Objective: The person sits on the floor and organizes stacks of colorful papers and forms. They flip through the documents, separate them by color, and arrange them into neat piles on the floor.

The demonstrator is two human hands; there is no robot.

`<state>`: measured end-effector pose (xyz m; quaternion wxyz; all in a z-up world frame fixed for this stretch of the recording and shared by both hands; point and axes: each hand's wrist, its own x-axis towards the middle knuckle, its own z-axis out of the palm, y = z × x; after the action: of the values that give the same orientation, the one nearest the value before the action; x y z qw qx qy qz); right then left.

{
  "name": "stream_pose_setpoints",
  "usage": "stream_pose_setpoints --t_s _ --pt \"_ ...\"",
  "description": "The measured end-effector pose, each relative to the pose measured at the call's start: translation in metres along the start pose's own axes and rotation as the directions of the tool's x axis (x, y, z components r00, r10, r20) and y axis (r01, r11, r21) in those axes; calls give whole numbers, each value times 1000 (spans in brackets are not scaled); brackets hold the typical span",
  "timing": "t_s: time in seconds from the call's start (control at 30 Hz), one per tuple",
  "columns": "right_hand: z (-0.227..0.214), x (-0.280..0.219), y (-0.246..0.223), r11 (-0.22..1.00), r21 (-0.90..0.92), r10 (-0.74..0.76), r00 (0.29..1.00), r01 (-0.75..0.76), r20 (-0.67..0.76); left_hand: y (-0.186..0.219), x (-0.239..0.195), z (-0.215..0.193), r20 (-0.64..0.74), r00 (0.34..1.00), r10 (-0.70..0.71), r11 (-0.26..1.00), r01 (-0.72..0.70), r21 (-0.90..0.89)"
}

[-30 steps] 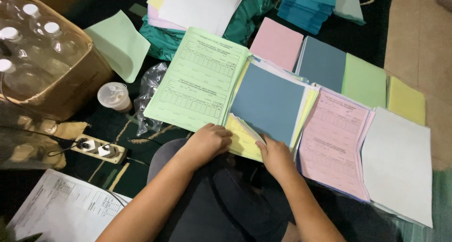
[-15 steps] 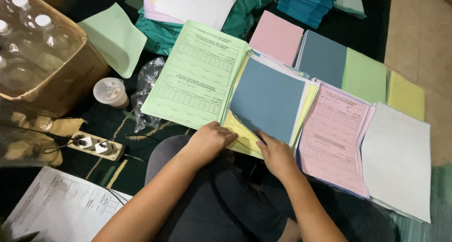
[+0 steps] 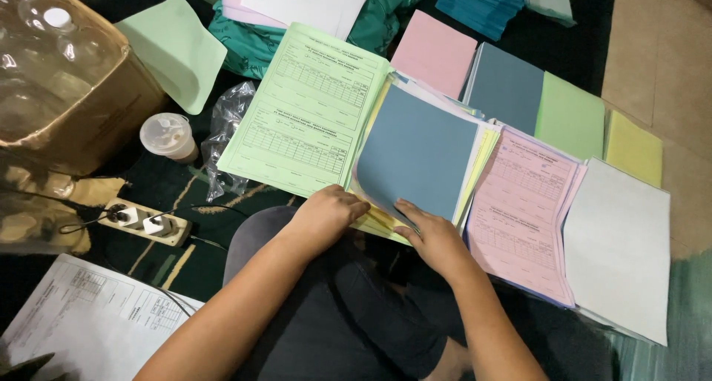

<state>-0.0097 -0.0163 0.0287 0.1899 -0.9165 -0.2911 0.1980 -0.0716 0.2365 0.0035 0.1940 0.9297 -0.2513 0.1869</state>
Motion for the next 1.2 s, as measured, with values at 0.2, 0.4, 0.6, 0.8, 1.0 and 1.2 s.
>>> stream_pose_setpoints --t_s 0.2,0.4,0.6,0.8,1.0,1.2 --pt "1 -2 -6 1000 12 9 1000 -9 -3 2 -1 -6 50 998 -29 999 28 22" --pt "2 -2 -10 998 -56 22 1000 -22 -11 -3 -2 7 14 999 -49 986 46 159" --pt "9 -4 -26 994 -69 83 992 -90 -100 -6 0 13 -186 982 -27 998 15 -65" --pt "31 -1 -44 942 -261 172 971 -212 -168 -7 5 30 -317 943 -107 977 41 -208" --pt "28 4 -31 912 -202 301 917 -357 -263 -14 12 29 -387 918 -87 967 -16 -255" --pt "-55 8 -34 889 -109 351 815 -445 -461 -105 -58 -47 -196 906 -375 927 372 -52"
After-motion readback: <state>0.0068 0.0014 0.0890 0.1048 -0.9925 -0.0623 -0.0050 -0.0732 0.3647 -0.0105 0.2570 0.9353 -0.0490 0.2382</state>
